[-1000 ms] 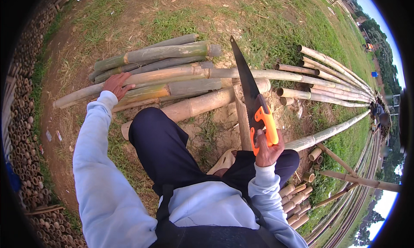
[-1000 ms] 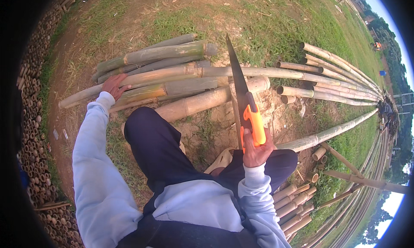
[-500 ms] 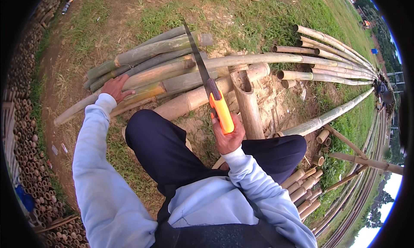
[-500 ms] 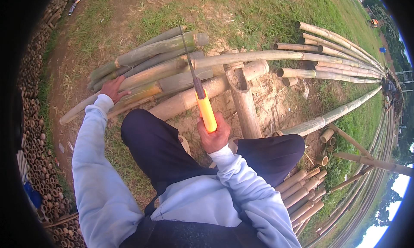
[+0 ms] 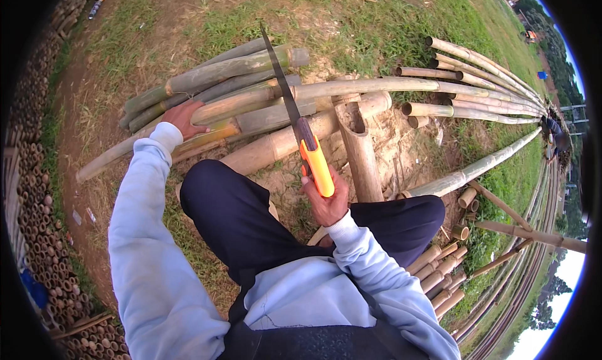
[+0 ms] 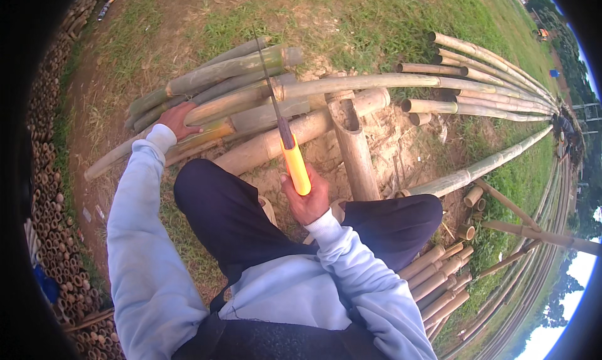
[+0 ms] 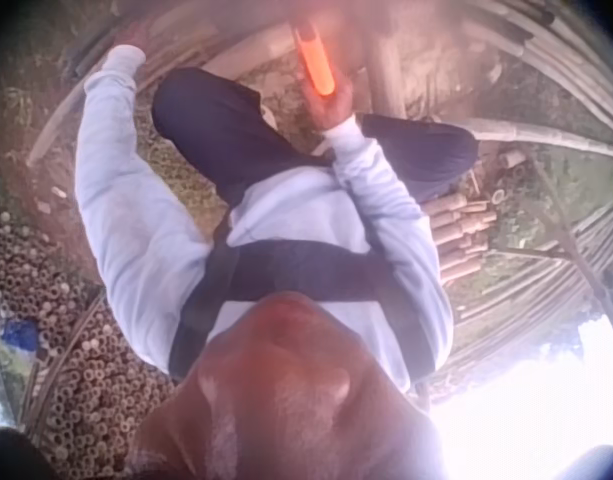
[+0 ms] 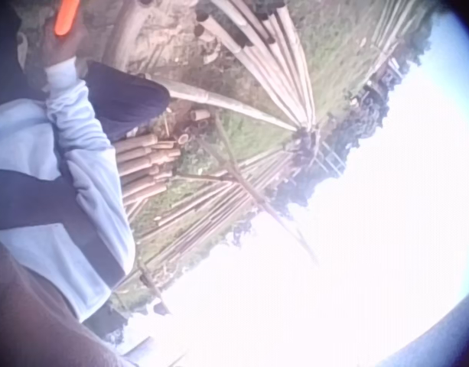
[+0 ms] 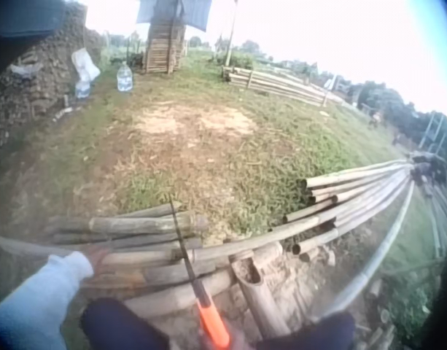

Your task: The person uses a hand saw to cut bamboo poles into shorter sections. They hold each pole steady with one hand and saw through it with the other, then place the cut pieces aside.

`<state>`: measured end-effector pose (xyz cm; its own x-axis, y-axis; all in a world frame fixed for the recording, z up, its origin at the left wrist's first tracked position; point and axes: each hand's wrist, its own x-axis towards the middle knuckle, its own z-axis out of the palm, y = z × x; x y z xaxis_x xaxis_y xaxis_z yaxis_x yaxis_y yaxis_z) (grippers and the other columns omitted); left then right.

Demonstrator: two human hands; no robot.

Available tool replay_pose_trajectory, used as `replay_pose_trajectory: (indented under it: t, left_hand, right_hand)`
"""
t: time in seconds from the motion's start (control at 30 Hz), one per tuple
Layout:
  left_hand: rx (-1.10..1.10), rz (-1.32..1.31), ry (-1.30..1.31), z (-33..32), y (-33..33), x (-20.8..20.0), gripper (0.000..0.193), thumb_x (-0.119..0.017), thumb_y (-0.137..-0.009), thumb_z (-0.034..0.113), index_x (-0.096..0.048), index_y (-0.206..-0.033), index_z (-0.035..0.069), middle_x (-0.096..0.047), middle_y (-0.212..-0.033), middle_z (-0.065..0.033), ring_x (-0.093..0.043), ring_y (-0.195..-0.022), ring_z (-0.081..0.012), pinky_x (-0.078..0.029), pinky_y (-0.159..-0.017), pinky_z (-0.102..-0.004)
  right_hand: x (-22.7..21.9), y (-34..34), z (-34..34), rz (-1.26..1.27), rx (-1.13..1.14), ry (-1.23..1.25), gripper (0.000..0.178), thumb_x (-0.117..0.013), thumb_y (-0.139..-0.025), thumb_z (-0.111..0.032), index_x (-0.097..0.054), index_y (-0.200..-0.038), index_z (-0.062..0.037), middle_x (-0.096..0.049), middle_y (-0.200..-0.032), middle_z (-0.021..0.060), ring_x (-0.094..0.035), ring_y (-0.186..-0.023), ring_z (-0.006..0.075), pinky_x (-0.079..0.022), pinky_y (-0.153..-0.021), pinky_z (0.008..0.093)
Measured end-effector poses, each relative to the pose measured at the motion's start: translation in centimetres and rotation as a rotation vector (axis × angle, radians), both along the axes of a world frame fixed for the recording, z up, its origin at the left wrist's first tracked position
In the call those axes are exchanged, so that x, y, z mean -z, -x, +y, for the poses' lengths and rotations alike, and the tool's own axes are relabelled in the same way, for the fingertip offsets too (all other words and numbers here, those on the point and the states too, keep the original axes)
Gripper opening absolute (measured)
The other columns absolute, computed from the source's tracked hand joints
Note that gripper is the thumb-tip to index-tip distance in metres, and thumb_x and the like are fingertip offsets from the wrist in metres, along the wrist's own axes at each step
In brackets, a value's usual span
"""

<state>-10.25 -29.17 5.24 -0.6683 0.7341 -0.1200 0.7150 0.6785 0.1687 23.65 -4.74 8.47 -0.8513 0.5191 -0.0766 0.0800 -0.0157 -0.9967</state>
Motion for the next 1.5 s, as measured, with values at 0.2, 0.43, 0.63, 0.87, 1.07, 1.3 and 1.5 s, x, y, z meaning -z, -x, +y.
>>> replay_pose_trajectory:
  t: [0.2,0.43,0.63,0.87,1.07,1.3,1.5]
  left_hand:
    - [-0.246,-0.118,0.241,3.9,-0.3,-0.4,0.072,-0.087,-0.068,0.041,-0.069,-0.128,0.007,-0.071,-0.118,-0.0242,-0.067,-0.113,-0.0426,-0.051,-0.103,-0.0490]
    - [-0.240,-0.118,0.236,3.8,-1.5,-0.6,0.065,-0.083,-0.070,0.032,-0.070,-0.126,0.003,-0.072,-0.114,-0.0252,-0.068,-0.112,-0.0406,-0.053,-0.100,-0.0492]
    - [-0.213,-0.100,0.216,4.8,-0.9,-1.1,0.063,-0.083,-0.068,0.032,-0.071,-0.123,0.003,-0.072,-0.115,-0.0261,-0.068,-0.112,-0.0404,-0.052,-0.099,-0.0503]
    - [-0.210,-0.116,0.223,3.5,-1.1,-0.7,0.063,-0.083,-0.069,0.034,-0.071,-0.123,0.003,-0.072,-0.114,-0.0266,-0.068,-0.110,-0.0413,-0.053,-0.099,-0.0496]
    - [-0.213,-0.107,0.229,4.8,-1.1,-1.1,0.062,-0.082,-0.070,0.034,-0.072,-0.122,0.003,-0.072,-0.112,-0.0268,-0.069,-0.108,-0.0421,-0.053,-0.100,-0.0497]
    - [-0.241,-0.103,0.252,3.5,-1.1,-0.6,0.058,-0.083,-0.069,0.034,-0.072,-0.118,0.004,-0.073,-0.110,-0.0250,-0.069,-0.107,-0.0417,-0.053,-0.099,-0.0508]
    - [-0.238,-0.072,0.244,4.6,-2.3,-0.7,0.056,-0.083,-0.076,0.035,-0.071,-0.123,0.007,-0.073,-0.114,-0.0214,-0.069,-0.108,-0.0394,-0.051,-0.099,-0.0516]
  right_hand:
    - [-0.4,-0.2,0.0,-0.128,-0.049,-0.172,0.021,-0.072,-0.099,-0.015,-0.068,-0.110,0.0028,-0.061,-0.078,-0.0019,-0.052,-0.069,0.0071,-0.045,-0.064,0.0252]
    - [-1.4,-5.3,-0.8,-0.117,-0.051,-0.207,0.021,-0.075,-0.096,-0.015,-0.070,-0.102,0.0043,-0.061,-0.067,0.0085,-0.059,-0.062,0.0131,-0.048,-0.060,0.0316]
    - [0.2,3.9,1.6,-0.050,0.002,-0.216,0.024,-0.073,-0.098,-0.018,-0.066,-0.089,0.0037,-0.056,-0.062,0.0051,-0.049,-0.058,0.0104,-0.044,-0.055,0.0320]
    - [-1.1,-7.4,-1.8,-0.101,-0.037,-0.213,0.020,-0.071,-0.097,-0.010,-0.070,-0.111,0.0048,-0.064,-0.067,0.0058,-0.061,-0.062,0.0121,-0.051,-0.060,0.0310]
    - [1.0,3.9,0.8,-0.047,-0.005,-0.228,0.017,-0.073,-0.096,-0.012,-0.067,-0.096,0.0040,-0.060,-0.065,0.0059,-0.054,-0.059,0.0107,-0.045,-0.055,0.0316]
    - [-1.3,-10.3,-1.5,-0.194,-0.094,-0.198,0.025,-0.071,-0.095,-0.007,-0.069,-0.117,0.0049,-0.067,-0.073,0.0064,-0.063,-0.066,0.0096,-0.051,-0.062,0.0283]
    - [1.2,3.3,1.8,-0.119,-0.029,-0.179,0.021,-0.074,-0.095,-0.015,-0.068,-0.095,0.0048,-0.063,-0.068,0.0057,-0.057,-0.063,0.0119,-0.048,-0.060,0.0322]
